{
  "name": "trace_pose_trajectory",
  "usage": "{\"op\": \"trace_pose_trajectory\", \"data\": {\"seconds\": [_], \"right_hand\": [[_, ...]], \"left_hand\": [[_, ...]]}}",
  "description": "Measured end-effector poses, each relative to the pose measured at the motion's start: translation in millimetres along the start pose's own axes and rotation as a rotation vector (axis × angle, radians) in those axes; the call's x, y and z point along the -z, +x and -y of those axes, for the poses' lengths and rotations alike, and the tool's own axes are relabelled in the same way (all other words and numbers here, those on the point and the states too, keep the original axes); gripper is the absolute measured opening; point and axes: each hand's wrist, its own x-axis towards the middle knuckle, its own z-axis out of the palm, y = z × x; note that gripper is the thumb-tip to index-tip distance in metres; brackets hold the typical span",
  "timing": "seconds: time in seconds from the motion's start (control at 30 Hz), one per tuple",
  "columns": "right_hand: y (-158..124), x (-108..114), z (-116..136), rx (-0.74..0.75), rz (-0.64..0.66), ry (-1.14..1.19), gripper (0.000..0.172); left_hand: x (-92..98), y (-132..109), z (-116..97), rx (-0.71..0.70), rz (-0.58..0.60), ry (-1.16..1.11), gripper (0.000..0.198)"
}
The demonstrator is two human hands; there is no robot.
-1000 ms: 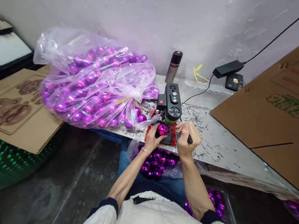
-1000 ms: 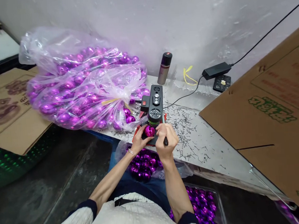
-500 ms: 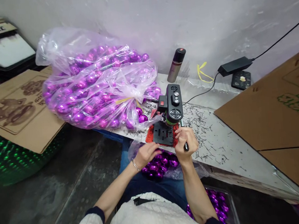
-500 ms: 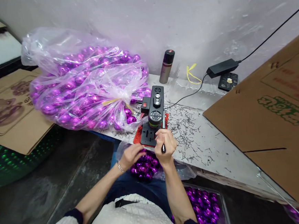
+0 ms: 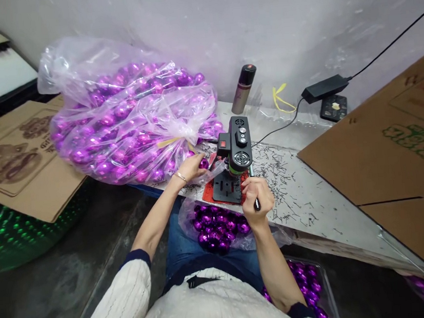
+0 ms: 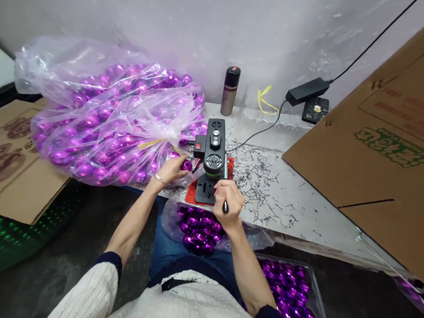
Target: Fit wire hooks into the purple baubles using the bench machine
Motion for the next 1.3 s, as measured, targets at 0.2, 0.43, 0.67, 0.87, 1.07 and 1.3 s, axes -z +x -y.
{"op": "trace_pose_trajectory", "data": {"seconds": [0.2, 0.43, 0.67, 0.87, 1.07, 1.3], "right_hand": [[3.0, -0.1, 1.3, -0.007, -0.006, 0.001, 0.029], [23.7, 4.5, 11.8, -0.071, 0.007, 0.016, 0.029], [35.5, 7.4, 15.7, -0.103, 0.046, -0.002, 0.03], [30.1, 7.7, 16.7, -0.103, 0.05, 0.01, 0.029], [25.8, 8.8, 15.5, -0.107, 0.056, 0.005, 0.028], [24.1, 9.7, 15.3, -0.089, 0.068, -0.014, 0.026]], "left_hand": [[-0.6, -55.3, -29.3, 0.191, -0.349, -1.003, 0.061], [-62.4, -96.0, -58.7, 0.368, -0.266, -1.317, 0.065], [-104.4, -78.9, -62.2, 0.25, -0.431, -0.878, 0.065], [-116.4, -75.5, -67.9, 0.192, -0.401, -0.345, 0.062], [-120.3, -74.3, -68.7, 0.095, -0.411, -0.158, 0.061], [-115.8, -69.9, -65.7, -0.034, -0.398, -0.145, 0.059]]}}
